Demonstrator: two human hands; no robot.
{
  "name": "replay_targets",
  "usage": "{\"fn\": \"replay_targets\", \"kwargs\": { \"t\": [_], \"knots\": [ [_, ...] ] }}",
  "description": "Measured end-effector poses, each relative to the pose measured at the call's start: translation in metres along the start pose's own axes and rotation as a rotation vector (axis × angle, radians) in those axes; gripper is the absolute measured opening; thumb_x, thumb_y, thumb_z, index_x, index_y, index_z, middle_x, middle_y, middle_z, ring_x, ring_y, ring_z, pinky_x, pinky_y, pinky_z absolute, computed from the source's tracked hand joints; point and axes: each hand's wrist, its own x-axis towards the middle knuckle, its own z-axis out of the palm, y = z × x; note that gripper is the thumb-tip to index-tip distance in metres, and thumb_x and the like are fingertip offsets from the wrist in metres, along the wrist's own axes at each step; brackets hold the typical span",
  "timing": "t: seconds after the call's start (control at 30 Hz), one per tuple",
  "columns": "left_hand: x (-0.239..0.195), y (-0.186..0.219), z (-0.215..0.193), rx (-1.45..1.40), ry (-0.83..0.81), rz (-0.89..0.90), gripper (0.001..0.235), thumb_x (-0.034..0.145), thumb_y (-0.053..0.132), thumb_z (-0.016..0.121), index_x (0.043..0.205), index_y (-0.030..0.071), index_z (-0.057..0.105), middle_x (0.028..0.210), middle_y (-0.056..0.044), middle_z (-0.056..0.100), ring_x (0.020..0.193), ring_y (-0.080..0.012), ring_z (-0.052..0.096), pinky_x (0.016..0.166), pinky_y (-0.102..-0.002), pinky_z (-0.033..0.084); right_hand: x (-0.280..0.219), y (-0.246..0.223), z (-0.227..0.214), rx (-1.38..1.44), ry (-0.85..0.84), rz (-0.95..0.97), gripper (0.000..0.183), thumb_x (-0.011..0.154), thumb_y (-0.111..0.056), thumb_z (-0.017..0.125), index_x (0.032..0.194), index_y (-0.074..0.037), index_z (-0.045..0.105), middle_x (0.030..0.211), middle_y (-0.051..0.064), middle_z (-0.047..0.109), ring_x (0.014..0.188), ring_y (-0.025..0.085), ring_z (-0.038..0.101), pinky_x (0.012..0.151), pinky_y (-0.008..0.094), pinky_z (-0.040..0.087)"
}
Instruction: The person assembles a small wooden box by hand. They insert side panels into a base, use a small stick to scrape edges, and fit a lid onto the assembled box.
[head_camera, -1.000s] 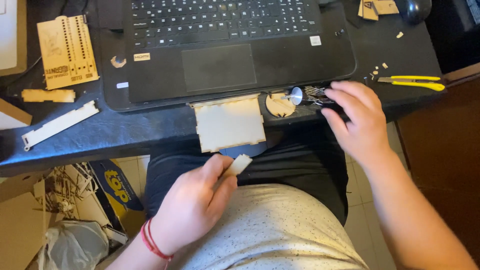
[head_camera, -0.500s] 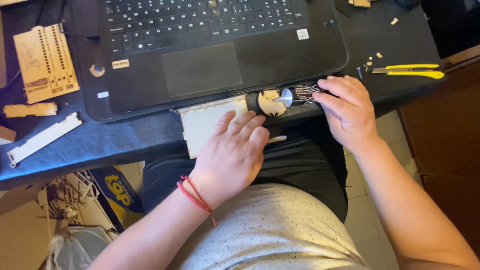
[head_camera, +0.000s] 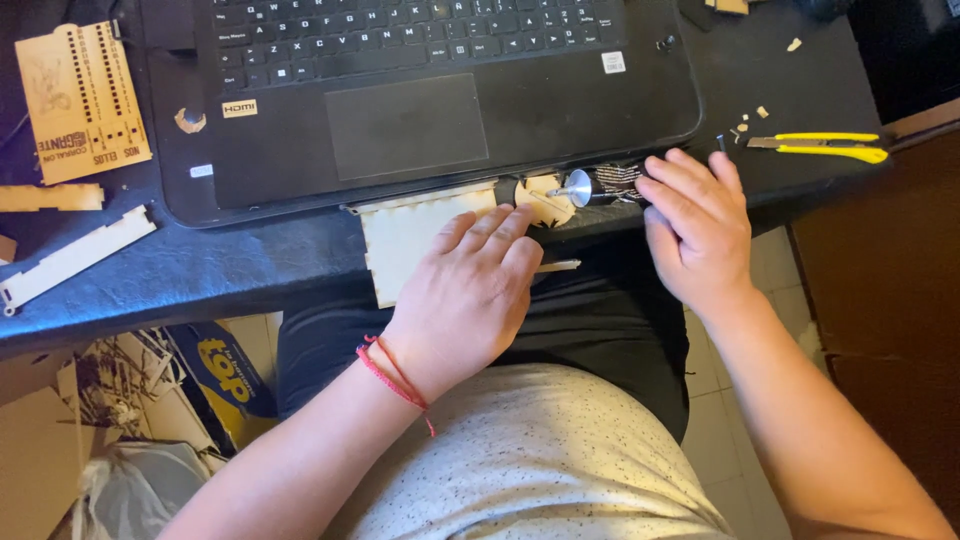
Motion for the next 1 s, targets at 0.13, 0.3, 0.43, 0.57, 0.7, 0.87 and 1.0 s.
{"fn": "replay_targets", "kwargs": {
  "t": [0.13, 0.3, 0.43, 0.57, 0.7, 0.87, 1.0],
  "knots": [
    [-0.001, -0.001, 0.0, -0.023, 0.003, -0.004, 0.015, 0.093, 0.014, 0.046, 0.099, 0.006, 0.058, 0.133, -0.018, 0.063, 0.12, -0.0349, 0.062, 0.101, -0.045, 0.044, 0.017, -0.043, -0.01, -0.099, 0.158, -0.015, 0.02, 0.094, -0.006, 0.072, 0.11, 0.005, 0.072, 0.11, 0.022, 0.062, 0.104, 0.037, 0.058, 0.108, 0.056, 0.037],
    [0.001, -0.002, -0.001, -0.002, 0.005, 0.011, 0.014, 0.09, 0.014, 0.051, 0.099, 0.007, 0.06, 0.129, -0.018, 0.066, 0.119, -0.0346, 0.061, 0.102, -0.045, 0.043, 0.035, -0.088, -0.007, -0.161, -0.074, 0.091, 0.018, 0.092, -0.003, 0.079, 0.109, -0.009, 0.077, 0.07, 0.003, 0.051, 0.058, 0.023, 0.044, 0.056, 0.036, 0.039],
    [-0.002, -0.004, 0.002, -0.006, -0.019, 0.006, 0.017, 0.091, 0.016, 0.05, 0.101, 0.006, 0.061, 0.131, -0.018, 0.065, 0.12, -0.0353, 0.061, 0.103, -0.046, 0.042, 0.035, -0.091, -0.002, -0.263, -0.144, 0.105, 0.02, 0.094, -0.012, 0.078, 0.114, -0.012, 0.075, 0.069, 0.0, 0.051, 0.059, 0.02, 0.048, 0.056, 0.033, 0.043],
    [-0.002, -0.006, 0.004, -0.028, -0.015, -0.002, 0.019, 0.09, 0.016, 0.051, 0.101, 0.007, 0.062, 0.13, -0.019, 0.065, 0.121, -0.0358, 0.061, 0.103, -0.047, 0.042, 0.03, -0.091, 0.007, -0.351, -0.204, 0.159, 0.028, 0.093, -0.018, 0.076, 0.121, -0.016, 0.072, 0.075, 0.0, 0.058, 0.067, 0.021, 0.057, 0.057, 0.034, 0.047],
    [0.0, -0.006, 0.002, -0.036, 0.013, 0.021, 0.017, 0.09, 0.015, 0.05, 0.099, 0.006, 0.061, 0.126, -0.019, 0.067, 0.115, -0.0357, 0.062, 0.099, -0.045, 0.043, 0.03, -0.09, 0.014, -0.234, -0.104, 0.146, 0.014, 0.099, -0.01, 0.073, 0.112, -0.011, 0.073, 0.076, 0.002, 0.06, 0.066, 0.022, 0.057, 0.059, 0.035, 0.046],
    [-0.001, -0.008, 0.003, -0.035, 0.005, 0.018, 0.02, 0.092, 0.016, 0.049, 0.103, 0.006, 0.062, 0.126, -0.019, 0.067, 0.115, -0.0358, 0.062, 0.099, -0.045, 0.043, 0.035, -0.091, 0.016, -0.185, -0.073, 0.192, 0.007, 0.095, -0.008, 0.076, 0.1, -0.012, 0.072, 0.077, 0.002, 0.063, 0.069, 0.021, 0.06, 0.061, 0.033, 0.047],
    [0.0, -0.009, 0.003, -0.035, 0.014, 0.028, 0.02, 0.089, 0.018, 0.051, 0.102, 0.007, 0.061, 0.124, -0.018, 0.067, 0.114, -0.034, 0.062, 0.098, -0.043, 0.042, 0.037, -0.092, 0.015, -0.172, -0.058, 0.21, 0.008, 0.09, -0.004, 0.073, 0.094, -0.01, 0.07, 0.08, 0.002, 0.067, 0.071, 0.022, 0.061, 0.065, 0.035, 0.048]
  ]
}}
